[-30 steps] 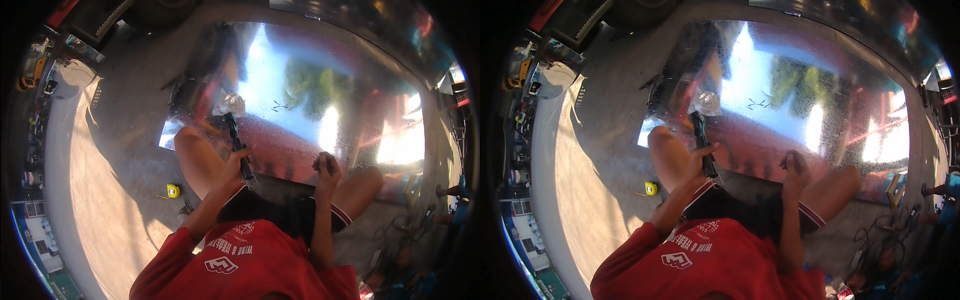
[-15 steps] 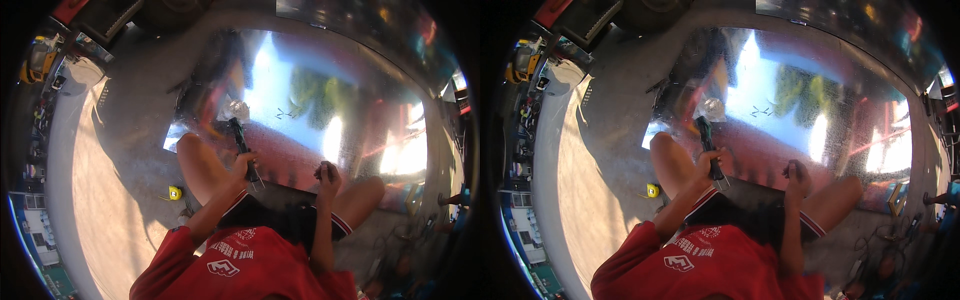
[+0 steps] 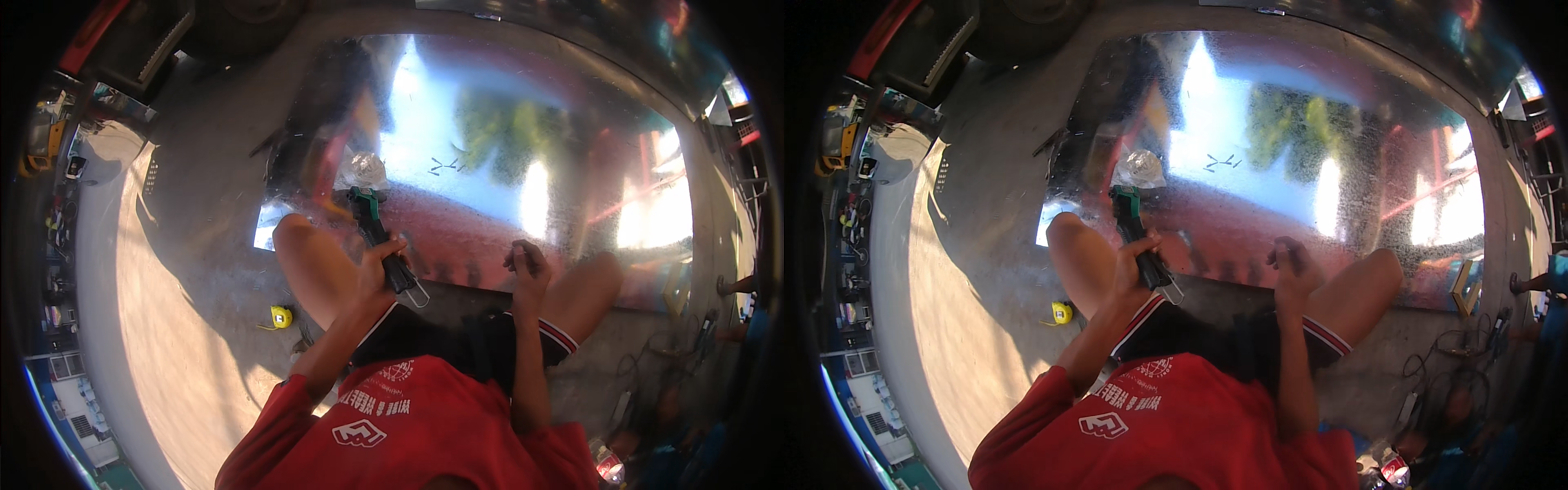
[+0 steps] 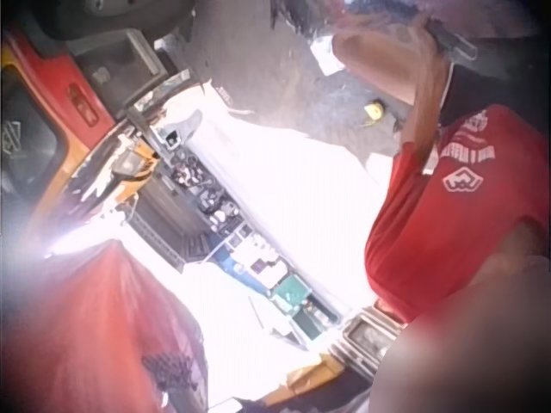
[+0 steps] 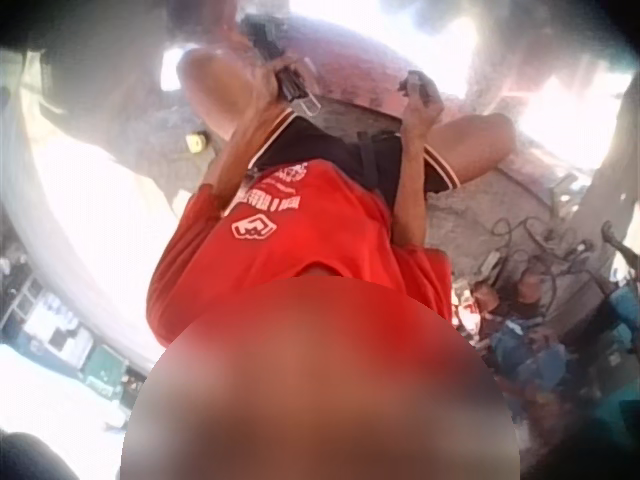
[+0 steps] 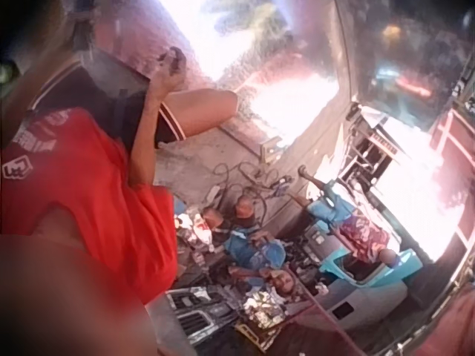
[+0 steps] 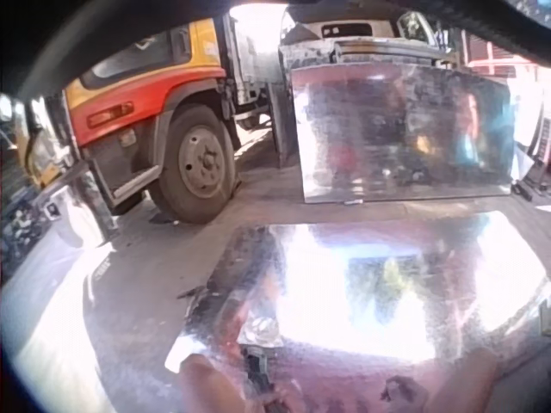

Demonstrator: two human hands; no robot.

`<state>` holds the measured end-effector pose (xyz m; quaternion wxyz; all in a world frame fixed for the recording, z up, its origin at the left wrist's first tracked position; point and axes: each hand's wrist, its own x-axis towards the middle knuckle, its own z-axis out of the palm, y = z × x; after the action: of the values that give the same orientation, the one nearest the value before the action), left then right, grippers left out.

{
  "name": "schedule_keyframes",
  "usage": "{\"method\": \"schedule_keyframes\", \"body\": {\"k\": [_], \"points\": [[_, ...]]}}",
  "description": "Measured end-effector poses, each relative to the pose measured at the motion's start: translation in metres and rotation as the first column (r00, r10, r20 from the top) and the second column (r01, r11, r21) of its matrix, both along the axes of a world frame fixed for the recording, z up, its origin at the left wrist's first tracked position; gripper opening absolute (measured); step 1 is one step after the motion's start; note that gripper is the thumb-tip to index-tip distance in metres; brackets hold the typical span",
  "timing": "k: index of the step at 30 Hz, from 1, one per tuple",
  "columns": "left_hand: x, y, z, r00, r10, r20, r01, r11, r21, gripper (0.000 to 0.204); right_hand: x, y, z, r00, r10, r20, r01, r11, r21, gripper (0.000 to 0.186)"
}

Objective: The person sits on the floor and uses a handheld rivet gun to fasten rivets into a large metal sheet. They repeatedly load rivets, position the tool, and fire the rivet gun across the sheet's surface.

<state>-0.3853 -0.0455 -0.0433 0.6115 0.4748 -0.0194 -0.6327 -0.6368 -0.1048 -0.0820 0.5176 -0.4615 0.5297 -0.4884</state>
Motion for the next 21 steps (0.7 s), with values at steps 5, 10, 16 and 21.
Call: {"method": "schedule_keyframes", "body": {"k": [5,10,16,21], "points": [[0.007,0.028,0.019,0.819,-0.270,-0.506,0.132,0.947,-0.293,0.028,0.024,-0.008,0.030,0.985,0.120,0.121,-0.118,0.993,-0.026,0.011],[0.001,0.041,0.022,0.634,-0.482,-0.605,0.177,0.852,-0.493,0.035,0.058,-0.025,0.060,0.930,0.256,0.265,-0.229,0.965,-0.129,0.011],[-0.002,0.045,0.015,0.542,-0.563,-0.624,0.157,0.797,-0.583,0.038,0.075,-0.033,0.064,0.945,0.159,0.287,-0.132,0.985,-0.112,0.006],[-0.003,0.045,0.015,0.510,-0.559,-0.653,0.165,0.809,-0.564,0.043,0.073,-0.031,0.054,0.940,0.171,0.295,-0.134,0.981,-0.141,0.012]]}}
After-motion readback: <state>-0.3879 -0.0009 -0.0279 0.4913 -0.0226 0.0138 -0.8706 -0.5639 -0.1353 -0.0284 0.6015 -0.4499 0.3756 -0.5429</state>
